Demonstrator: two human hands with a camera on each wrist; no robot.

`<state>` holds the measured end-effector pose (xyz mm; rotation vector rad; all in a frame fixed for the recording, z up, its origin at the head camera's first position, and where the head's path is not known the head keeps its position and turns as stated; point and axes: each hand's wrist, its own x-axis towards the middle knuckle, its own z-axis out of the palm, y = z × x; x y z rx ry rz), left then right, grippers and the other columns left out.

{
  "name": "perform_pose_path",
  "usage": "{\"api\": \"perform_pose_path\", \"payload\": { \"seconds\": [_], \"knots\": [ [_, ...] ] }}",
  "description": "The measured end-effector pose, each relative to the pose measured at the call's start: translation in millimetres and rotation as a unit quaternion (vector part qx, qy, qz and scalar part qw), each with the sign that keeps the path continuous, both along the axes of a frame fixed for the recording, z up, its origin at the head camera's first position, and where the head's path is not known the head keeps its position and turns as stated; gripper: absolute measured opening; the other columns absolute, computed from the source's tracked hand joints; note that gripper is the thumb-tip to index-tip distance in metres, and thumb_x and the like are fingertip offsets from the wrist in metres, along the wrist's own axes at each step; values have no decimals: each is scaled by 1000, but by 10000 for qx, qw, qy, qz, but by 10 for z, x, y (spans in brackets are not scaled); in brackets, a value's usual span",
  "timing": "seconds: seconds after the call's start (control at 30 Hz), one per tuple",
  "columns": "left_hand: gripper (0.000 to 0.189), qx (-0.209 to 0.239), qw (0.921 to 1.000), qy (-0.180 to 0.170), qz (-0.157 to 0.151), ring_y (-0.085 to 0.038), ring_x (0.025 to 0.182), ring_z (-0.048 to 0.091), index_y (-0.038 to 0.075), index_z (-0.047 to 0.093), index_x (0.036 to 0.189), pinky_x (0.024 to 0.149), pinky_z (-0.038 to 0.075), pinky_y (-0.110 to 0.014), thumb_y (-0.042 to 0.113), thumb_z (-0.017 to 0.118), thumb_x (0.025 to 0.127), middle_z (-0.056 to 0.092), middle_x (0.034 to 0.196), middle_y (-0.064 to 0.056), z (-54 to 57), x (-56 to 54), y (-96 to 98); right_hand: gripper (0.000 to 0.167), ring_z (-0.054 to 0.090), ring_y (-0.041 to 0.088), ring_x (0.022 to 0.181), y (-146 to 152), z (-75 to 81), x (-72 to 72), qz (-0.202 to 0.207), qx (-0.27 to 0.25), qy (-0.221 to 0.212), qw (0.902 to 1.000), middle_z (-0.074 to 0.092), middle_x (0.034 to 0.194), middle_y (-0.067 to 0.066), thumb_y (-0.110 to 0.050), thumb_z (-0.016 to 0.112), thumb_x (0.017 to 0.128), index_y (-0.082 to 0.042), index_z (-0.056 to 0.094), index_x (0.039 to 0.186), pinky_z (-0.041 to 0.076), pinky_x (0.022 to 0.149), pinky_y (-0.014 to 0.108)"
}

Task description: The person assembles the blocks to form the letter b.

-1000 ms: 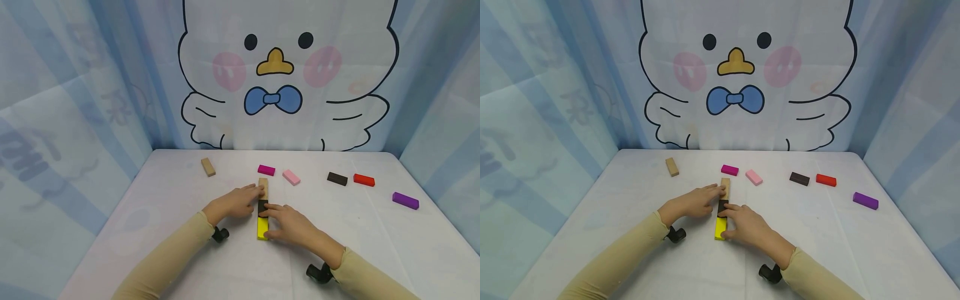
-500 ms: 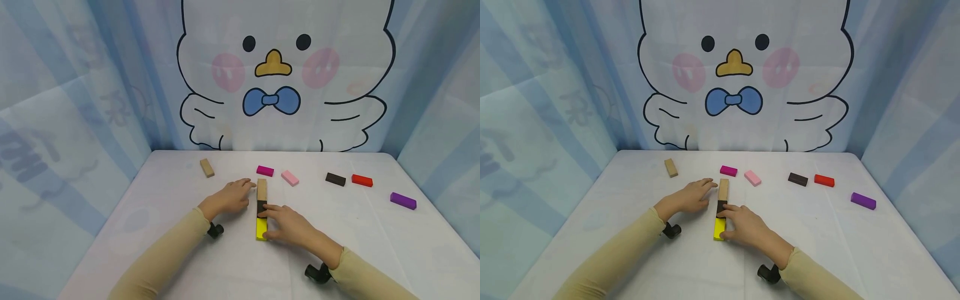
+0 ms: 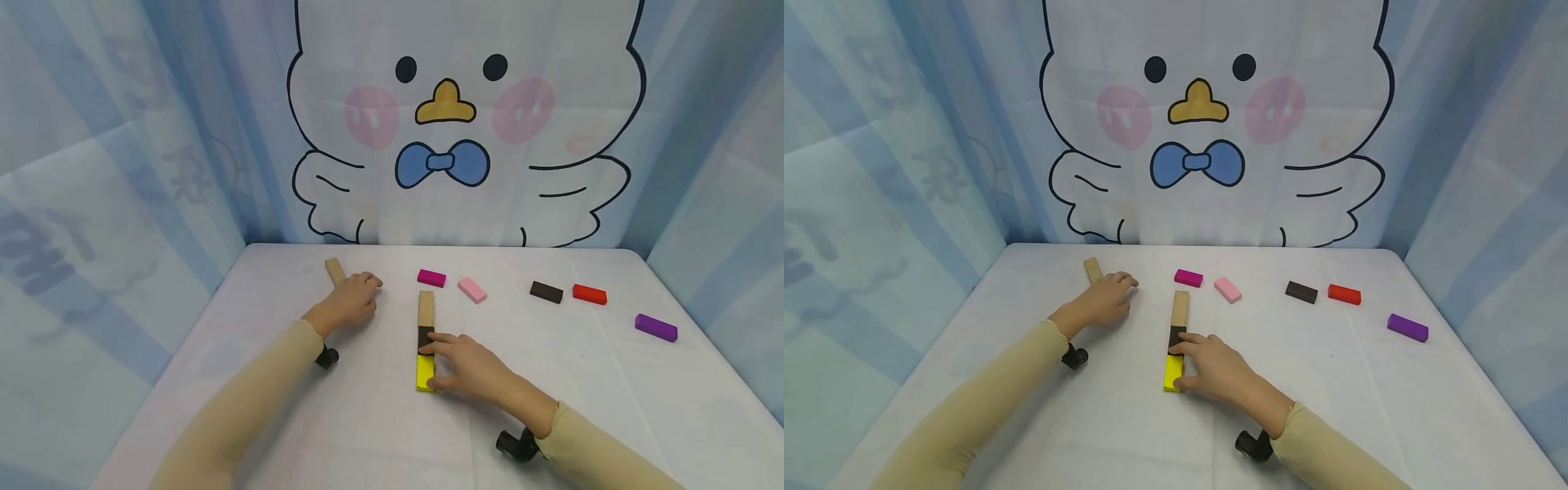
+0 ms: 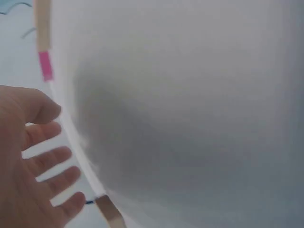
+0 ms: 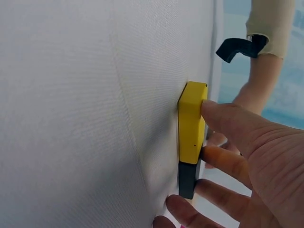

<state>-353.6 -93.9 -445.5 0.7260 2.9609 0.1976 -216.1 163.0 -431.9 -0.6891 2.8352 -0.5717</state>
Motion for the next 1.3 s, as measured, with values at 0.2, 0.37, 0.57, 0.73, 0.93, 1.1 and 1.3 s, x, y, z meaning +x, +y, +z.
{"api": "perform_pose_path", "payload": {
  "seconds": [0.2,0.37,0.57,0.73,0.93,1.1,1.3],
  "knots": [
    [38,76,9993,369,79,-38,139,49,3,56,140,120,38,-51,15,54,104,55,145,-17,-14,-194,-269,52,58,41,127,-8,-27,-9,32,-6,21,10000,56,152,11,-31,87,84,-20,71,132,54,102,54],
    [38,322,9971,406,565,-40,138,46,0,53,139,117,40,-53,14,52,104,51,147,-21,-6,-310,-466,52,58,40,127,-19,-25,-13,48,-18,-13,10000,56,153,11,-31,86,85,-20,71,133,54,103,53],
    [37,505,9942,191,927,-42,130,47,-3,51,133,110,44,-54,24,48,108,49,143,-25,-9,-361,-659,51,58,41,128,-24,-24,-4,0,19,-82,10000,56,152,11,-30,86,85,-20,71,132,52,106,55],
    [41,658,9927,-154,999,-36,122,50,3,53,123,105,45,-51,40,56,106,50,135,-20,3,-390,-782,51,58,42,128,-20,-23,1,-7,28,-54,10000,56,152,12,-30,86,85,-20,71,132,52,106,56],
    [43,596,9943,-161,867,-37,130,50,2,53,136,113,43,-51,33,54,104,50,143,-21,-7,-427,-852,51,58,41,126,-14,-7,5,23,-30,-49,10000,56,152,12,-29,86,85,-20,71,132,53,104,54],
    [44,390,9960,-37,798,-42,137,47,1,50,142,115,41,-56,21,51,103,46,151,-25,10,-418,-859,50,58,41,126,-10,-2,5,43,-47,-46,10000,56,152,12,-29,86,85,-19,71,132,54,103,53],
    [46,281,9962,70,816,-44,137,47,3,51,145,114,40,-62,21,49,103,48,154,-22,17,-405,-828,50,59,41,126,-7,-4,1,44,-28,-23,10000,56,152,13,-28,86,85,-19,71,132,55,102,52]
  ]
}}
